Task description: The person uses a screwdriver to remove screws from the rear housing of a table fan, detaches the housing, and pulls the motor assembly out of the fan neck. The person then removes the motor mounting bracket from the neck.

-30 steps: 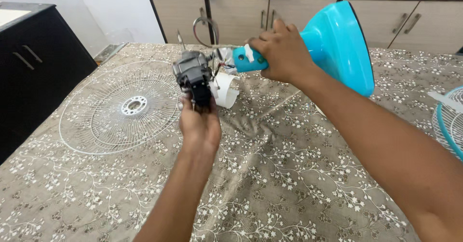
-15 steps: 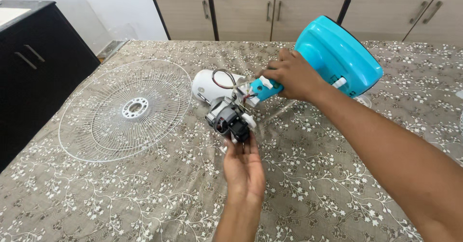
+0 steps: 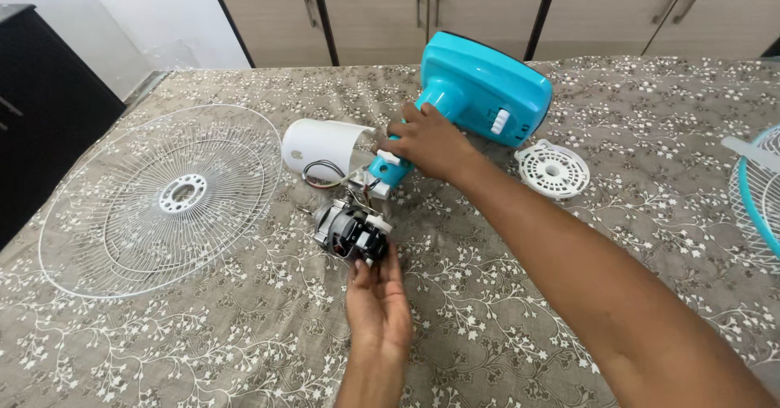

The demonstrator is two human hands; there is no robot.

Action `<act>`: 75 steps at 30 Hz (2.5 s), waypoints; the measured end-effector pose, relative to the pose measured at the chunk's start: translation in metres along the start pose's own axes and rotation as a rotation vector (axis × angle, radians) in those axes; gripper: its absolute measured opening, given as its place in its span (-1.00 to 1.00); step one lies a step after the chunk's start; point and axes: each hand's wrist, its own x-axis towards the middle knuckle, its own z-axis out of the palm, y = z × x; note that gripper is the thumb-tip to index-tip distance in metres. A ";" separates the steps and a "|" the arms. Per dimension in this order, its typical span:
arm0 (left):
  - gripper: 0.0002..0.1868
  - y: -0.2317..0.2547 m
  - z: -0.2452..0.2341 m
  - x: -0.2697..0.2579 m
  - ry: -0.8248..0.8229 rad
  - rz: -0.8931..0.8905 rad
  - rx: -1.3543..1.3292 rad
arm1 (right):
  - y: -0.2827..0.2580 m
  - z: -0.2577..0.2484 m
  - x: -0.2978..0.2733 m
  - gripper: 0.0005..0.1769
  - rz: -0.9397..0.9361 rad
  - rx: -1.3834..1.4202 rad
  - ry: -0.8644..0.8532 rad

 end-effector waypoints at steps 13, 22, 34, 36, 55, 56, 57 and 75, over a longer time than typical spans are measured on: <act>-0.60 0.022 0.014 0.045 -0.188 -0.127 0.366 | 0.006 0.002 -0.051 -0.42 0.280 -0.057 0.072; -0.54 0.057 0.020 0.078 -0.291 -0.171 0.730 | -0.015 -0.035 -0.074 -0.18 0.409 0.082 0.038; -0.45 0.092 0.045 0.048 -0.395 0.503 2.181 | -0.093 -0.014 -0.086 -0.73 0.848 1.801 0.555; -0.38 0.085 0.040 0.043 -0.397 0.864 2.342 | -0.103 -0.003 -0.087 -0.70 0.847 1.833 0.662; -0.04 0.056 0.060 0.079 -0.829 1.034 1.831 | -0.102 -0.004 -0.104 -0.88 0.834 2.052 0.670; -0.04 0.057 0.063 0.083 -0.868 1.019 1.801 | -0.102 -0.006 -0.103 -0.82 0.819 2.020 0.651; -0.04 0.058 0.065 0.087 -0.896 1.009 1.799 | -0.103 -0.008 -0.103 -0.74 0.803 1.988 0.631; 0.04 0.059 0.062 0.105 -1.201 0.937 1.772 | -0.122 -0.021 -0.109 -0.83 0.944 1.428 0.588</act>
